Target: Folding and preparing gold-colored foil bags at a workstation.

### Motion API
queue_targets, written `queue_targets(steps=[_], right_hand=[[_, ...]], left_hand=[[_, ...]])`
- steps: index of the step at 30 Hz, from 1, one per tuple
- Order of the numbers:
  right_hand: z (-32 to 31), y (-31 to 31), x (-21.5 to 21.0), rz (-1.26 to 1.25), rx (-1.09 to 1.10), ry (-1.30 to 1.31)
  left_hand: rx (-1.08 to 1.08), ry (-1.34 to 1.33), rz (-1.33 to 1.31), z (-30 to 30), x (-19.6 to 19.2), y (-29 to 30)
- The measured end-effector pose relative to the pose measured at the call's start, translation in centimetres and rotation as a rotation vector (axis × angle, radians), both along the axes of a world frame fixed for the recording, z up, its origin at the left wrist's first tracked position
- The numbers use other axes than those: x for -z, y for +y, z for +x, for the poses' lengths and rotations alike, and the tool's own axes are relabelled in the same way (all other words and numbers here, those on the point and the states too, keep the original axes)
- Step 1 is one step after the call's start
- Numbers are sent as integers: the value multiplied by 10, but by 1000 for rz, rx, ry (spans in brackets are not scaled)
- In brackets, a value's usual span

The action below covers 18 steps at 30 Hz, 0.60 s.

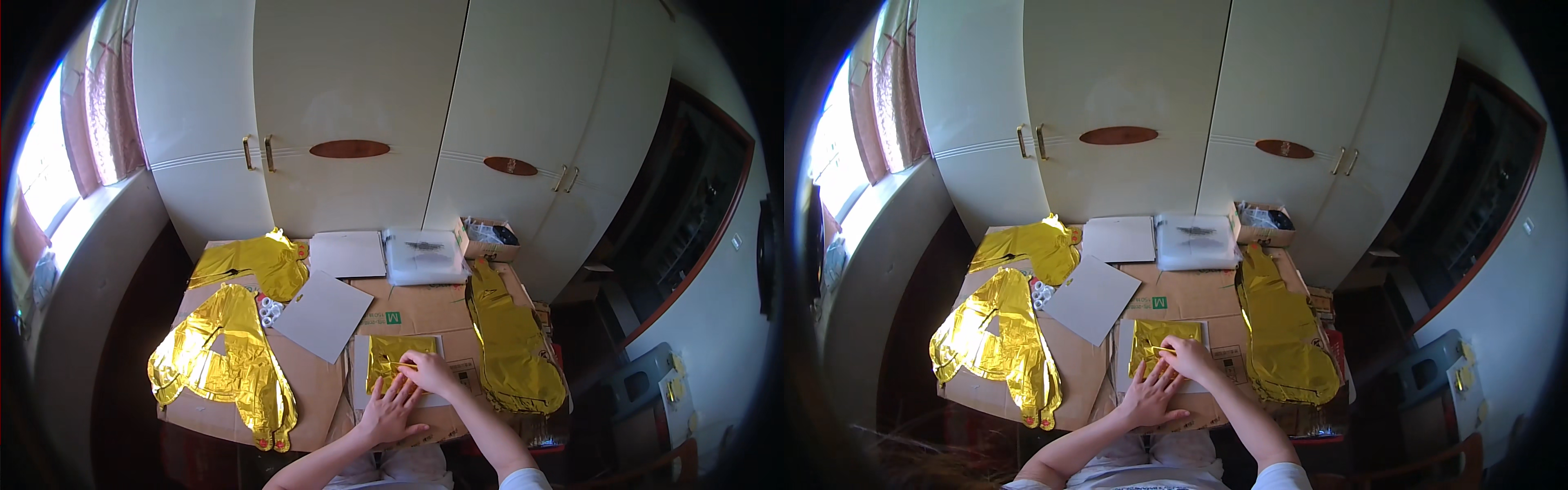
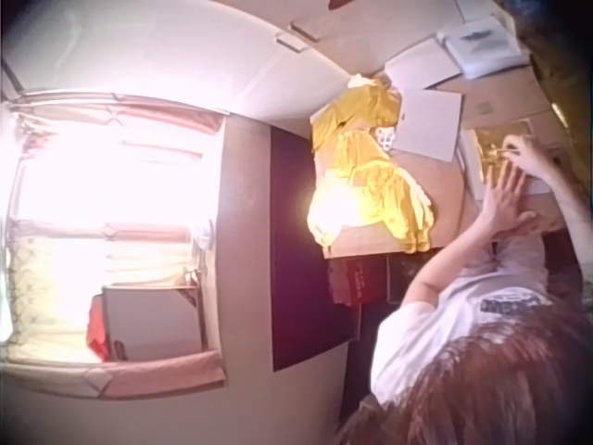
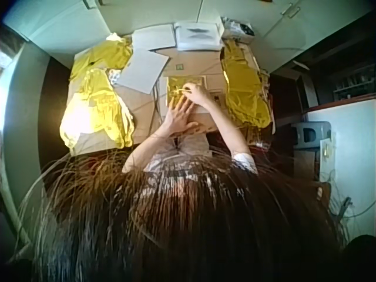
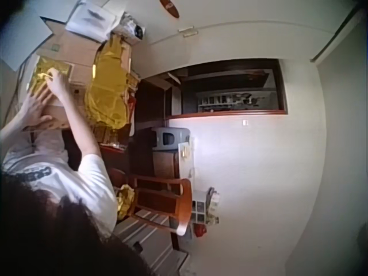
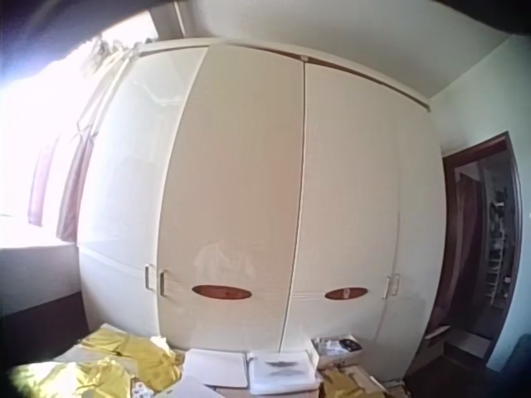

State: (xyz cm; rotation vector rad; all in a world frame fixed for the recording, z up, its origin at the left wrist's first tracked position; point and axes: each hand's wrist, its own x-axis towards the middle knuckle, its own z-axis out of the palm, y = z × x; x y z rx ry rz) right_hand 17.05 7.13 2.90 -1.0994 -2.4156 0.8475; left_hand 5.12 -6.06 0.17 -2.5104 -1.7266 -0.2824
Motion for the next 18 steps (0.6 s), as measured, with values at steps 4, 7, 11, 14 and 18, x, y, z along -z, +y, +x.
queue_targets(steps=[4, 7, 11, 14, 18], right_hand=[[5, 24, 27, -150, 89, 198], [7, 46, 31, -271, 126, 193], [7, 50, 28, -108, 97, 100], [3, 49, 22, -111, 129, 48], [2, 54, 27, -92, 128, -19]], left_hand=[[0, -1, 5, 1, 2, 0], [1, -9, 11, 2, 5, 1], [4, -5, -7, 1, 5, 1], [4, -16, -6, 0, 5, 0], [11, -19, -3, 1, 4, 0]])
